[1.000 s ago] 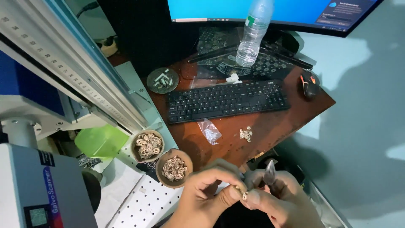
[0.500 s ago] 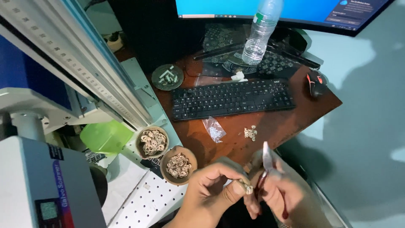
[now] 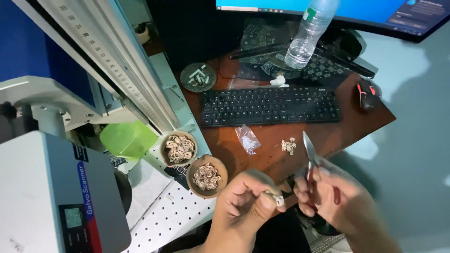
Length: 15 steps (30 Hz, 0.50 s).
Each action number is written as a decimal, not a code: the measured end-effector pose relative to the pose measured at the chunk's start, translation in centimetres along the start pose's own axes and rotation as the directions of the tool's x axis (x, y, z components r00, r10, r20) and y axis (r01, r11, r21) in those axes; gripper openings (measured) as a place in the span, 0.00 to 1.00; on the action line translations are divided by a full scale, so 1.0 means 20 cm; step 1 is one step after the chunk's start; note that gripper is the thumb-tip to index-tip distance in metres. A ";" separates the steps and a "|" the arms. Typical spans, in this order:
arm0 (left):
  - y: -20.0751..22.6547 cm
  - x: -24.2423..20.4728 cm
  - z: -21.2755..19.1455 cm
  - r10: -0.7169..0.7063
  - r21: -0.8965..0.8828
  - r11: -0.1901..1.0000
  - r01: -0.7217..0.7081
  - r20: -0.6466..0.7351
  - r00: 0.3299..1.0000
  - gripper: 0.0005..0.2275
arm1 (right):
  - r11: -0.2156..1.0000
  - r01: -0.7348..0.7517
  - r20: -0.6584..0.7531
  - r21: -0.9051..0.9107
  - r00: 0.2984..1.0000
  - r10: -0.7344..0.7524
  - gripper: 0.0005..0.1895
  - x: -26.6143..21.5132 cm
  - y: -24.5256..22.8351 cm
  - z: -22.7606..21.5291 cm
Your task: Using pliers to clean or adjust small metal jewelry components at a workstation.
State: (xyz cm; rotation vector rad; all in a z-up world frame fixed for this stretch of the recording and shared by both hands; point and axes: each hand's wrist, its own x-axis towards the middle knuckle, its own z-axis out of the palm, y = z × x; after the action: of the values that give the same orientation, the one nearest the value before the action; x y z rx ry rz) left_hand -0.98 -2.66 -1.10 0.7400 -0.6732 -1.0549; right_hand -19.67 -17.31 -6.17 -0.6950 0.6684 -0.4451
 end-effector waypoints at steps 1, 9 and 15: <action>-0.01 0.00 0.01 0.037 -0.054 0.998 -0.038 -0.007 0.999 0.04 | 0.989 0.139 0.063 -0.042 0.989 -0.136 0.12 -0.03 0.00 0.02; -0.04 -0.03 0.02 0.036 -0.172 0.984 -0.039 -0.023 0.999 0.03 | 0.117 0.353 0.210 -0.928 0.757 -0.619 0.19 -0.32 -0.09 0.32; -0.04 -0.03 0.02 0.010 -0.046 0.999 -0.010 -0.019 1.000 0.05 | -0.312 0.198 0.359 -0.929 0.683 -0.636 0.17 -0.37 -0.16 0.35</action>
State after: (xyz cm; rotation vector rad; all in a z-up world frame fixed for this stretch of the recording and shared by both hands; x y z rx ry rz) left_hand -1.84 -2.44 -1.67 0.7055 -0.6344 -1.0499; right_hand -20.68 -12.22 3.19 -2.6105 1.0002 -0.7530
